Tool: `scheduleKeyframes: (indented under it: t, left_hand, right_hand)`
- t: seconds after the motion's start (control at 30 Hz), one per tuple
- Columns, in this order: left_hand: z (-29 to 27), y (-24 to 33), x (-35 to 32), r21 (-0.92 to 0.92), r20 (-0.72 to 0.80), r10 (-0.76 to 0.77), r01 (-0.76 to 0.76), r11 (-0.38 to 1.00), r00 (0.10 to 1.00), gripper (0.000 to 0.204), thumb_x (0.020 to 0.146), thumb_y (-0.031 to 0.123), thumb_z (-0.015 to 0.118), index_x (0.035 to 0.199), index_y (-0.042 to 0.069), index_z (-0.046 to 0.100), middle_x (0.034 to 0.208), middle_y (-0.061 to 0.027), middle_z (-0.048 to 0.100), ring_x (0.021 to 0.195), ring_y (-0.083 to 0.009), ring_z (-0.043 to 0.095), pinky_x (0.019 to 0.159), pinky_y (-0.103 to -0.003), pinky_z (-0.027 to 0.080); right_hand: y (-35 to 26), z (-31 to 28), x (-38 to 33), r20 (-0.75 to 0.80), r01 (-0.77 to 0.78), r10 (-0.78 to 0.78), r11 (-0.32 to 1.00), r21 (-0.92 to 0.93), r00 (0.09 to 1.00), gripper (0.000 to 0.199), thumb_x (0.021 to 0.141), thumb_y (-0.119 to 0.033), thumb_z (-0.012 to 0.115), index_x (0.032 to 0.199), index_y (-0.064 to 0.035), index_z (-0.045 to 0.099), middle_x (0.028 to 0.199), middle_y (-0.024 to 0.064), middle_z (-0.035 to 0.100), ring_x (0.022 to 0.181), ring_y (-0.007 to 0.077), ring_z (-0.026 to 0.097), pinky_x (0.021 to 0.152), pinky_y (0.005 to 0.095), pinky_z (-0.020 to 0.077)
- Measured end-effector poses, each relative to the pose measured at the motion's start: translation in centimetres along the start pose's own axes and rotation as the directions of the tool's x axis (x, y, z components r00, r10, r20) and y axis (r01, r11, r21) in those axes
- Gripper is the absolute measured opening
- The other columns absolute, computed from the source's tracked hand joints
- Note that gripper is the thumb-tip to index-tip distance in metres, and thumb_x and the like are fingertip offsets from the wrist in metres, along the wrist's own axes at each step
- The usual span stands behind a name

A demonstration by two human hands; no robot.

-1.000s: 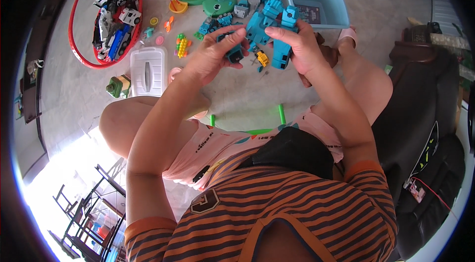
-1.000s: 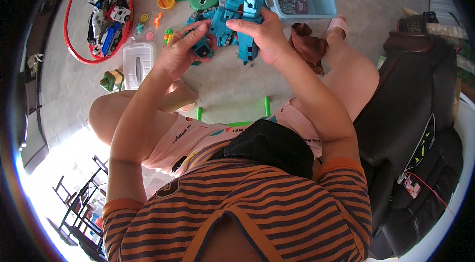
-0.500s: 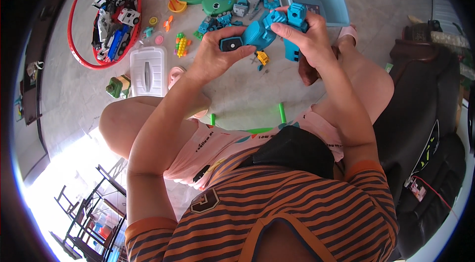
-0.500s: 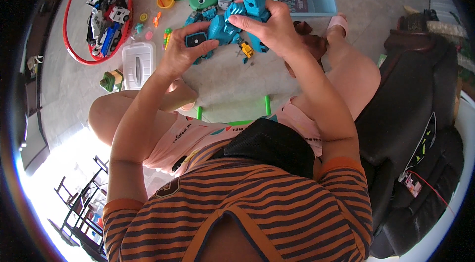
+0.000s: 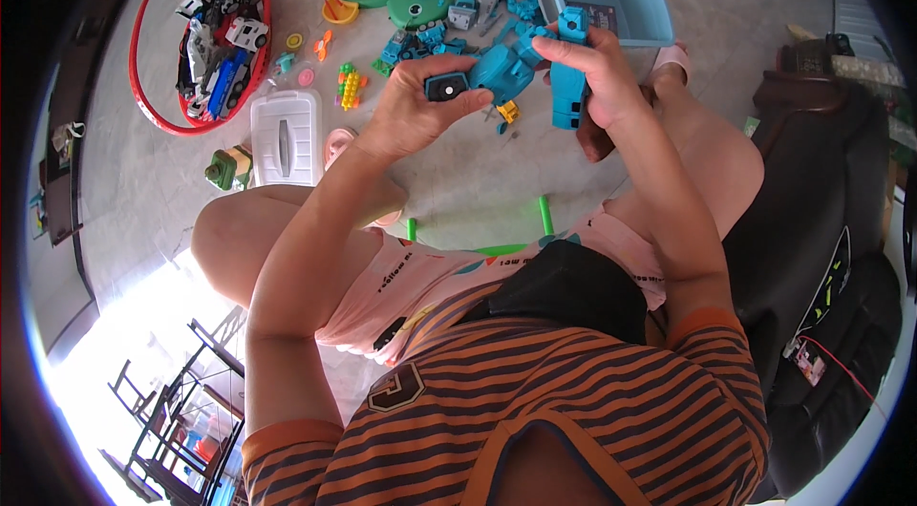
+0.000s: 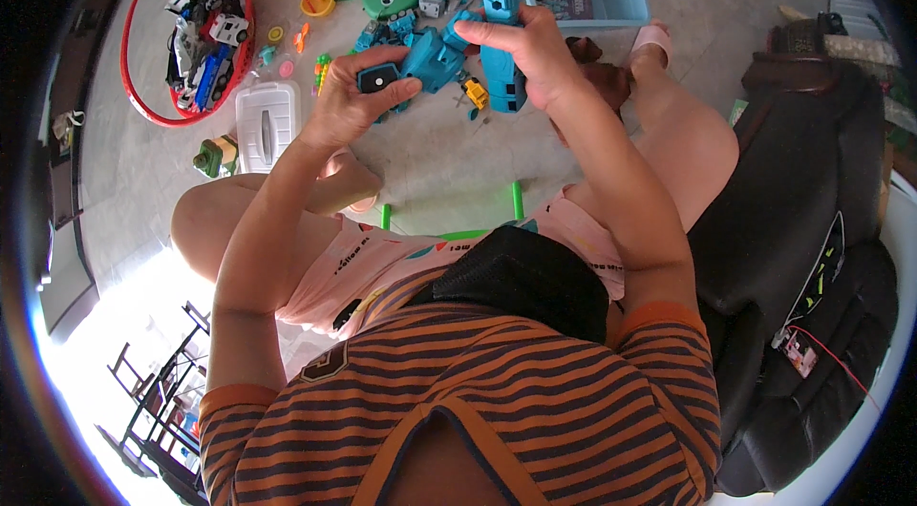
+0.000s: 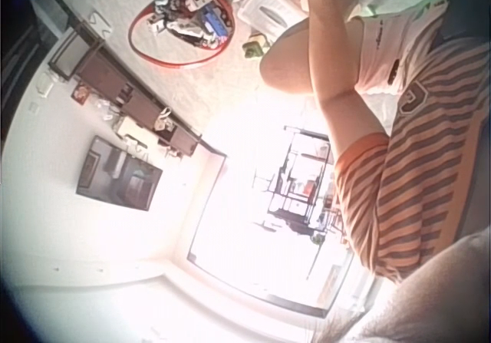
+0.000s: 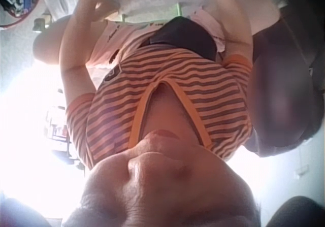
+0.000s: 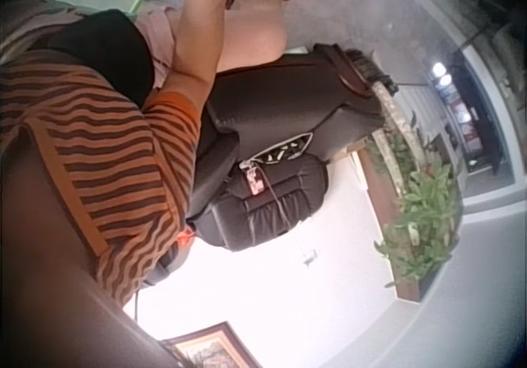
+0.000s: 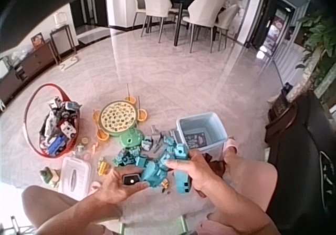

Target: The person assembles toy vehicle parts by hand while sitting on the floor, connecting various blue plastic blocks and wheels, and placing some pieces into a blue plastic bin.

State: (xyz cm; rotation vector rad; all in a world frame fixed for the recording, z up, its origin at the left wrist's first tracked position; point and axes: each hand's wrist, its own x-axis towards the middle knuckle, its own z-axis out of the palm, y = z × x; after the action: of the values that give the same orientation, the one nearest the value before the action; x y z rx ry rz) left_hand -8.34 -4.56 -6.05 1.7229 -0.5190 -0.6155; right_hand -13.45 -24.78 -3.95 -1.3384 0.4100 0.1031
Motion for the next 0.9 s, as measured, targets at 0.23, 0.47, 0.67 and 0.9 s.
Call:
scheduleKeyframes:
  t: [0.23, 0.47, 0.67, 0.9]
  left_hand:
    - [-0.3, 0.9, -0.1, -0.139, 0.037, -0.126, 0.13, 0.982, 0.991, 0.036, 0.069, 0.021, 0.073, 0.093, -0.002, 0.061, 0.069, -0.0032, 0.059, 0.063, -0.0057, 0.052, 0.056, -0.02, 0.042]
    - [-0.4, 0.9, -0.2, -0.352, 0.03, -0.248, 0.243, 0.904, 0.968, 0.036, 0.075, 0.029, 0.065, 0.098, 0.001, 0.06, 0.076, -0.0043, 0.059, 0.065, -0.0105, 0.055, 0.057, -0.022, 0.045]
    - [-2.4, 0.1, 1.7, -0.375, -0.192, -0.301, 0.213, 0.902, 0.934, 0.033, 0.08, 0.031, 0.059, 0.096, 0.002, 0.06, 0.075, -0.0049, 0.058, 0.066, -0.0108, 0.054, 0.054, -0.024, 0.046]
    - [-3.4, -0.4, 2.4, -0.662, -0.271, -0.381, 0.115, 0.74, 0.884, 0.023, 0.077, 0.027, 0.061, 0.081, 0.005, 0.057, 0.071, -0.0031, 0.055, 0.07, -0.0115, 0.052, 0.052, -0.029, 0.048]
  right_hand:
    - [0.1, 0.1, -0.1, 0.003, -0.055, 0.055, 0.997, 0.046, 0.998, 0.03, 0.067, -0.023, 0.07, 0.088, -0.0066, 0.057, 0.078, 0.0037, 0.058, 0.068, 0.0142, 0.056, 0.059, 0.0277, 0.0428]
    - [0.2, 0.9, -1.1, -0.041, 0.26, -0.29, 0.904, -0.34, 0.956, 0.028, 0.073, -0.023, 0.068, 0.083, 0.0001, 0.058, 0.075, 0.0066, 0.06, 0.069, 0.0137, 0.058, 0.062, 0.0257, 0.0467]
    - [3.1, -0.7, 2.8, -0.111, 0.103, -0.113, 0.99, -0.094, 0.987, 0.025, 0.072, -0.02, 0.068, 0.082, 0.0007, 0.06, 0.073, 0.0067, 0.061, 0.067, 0.0145, 0.059, 0.061, 0.0248, 0.0457]
    - [15.7, -4.1, 7.4, -0.203, -0.24, 0.15, 0.794, -0.558, 0.968, 0.036, 0.056, -0.029, 0.074, 0.072, 0.0009, 0.061, 0.07, 0.0118, 0.061, 0.063, 0.0202, 0.059, 0.058, 0.0297, 0.0453]
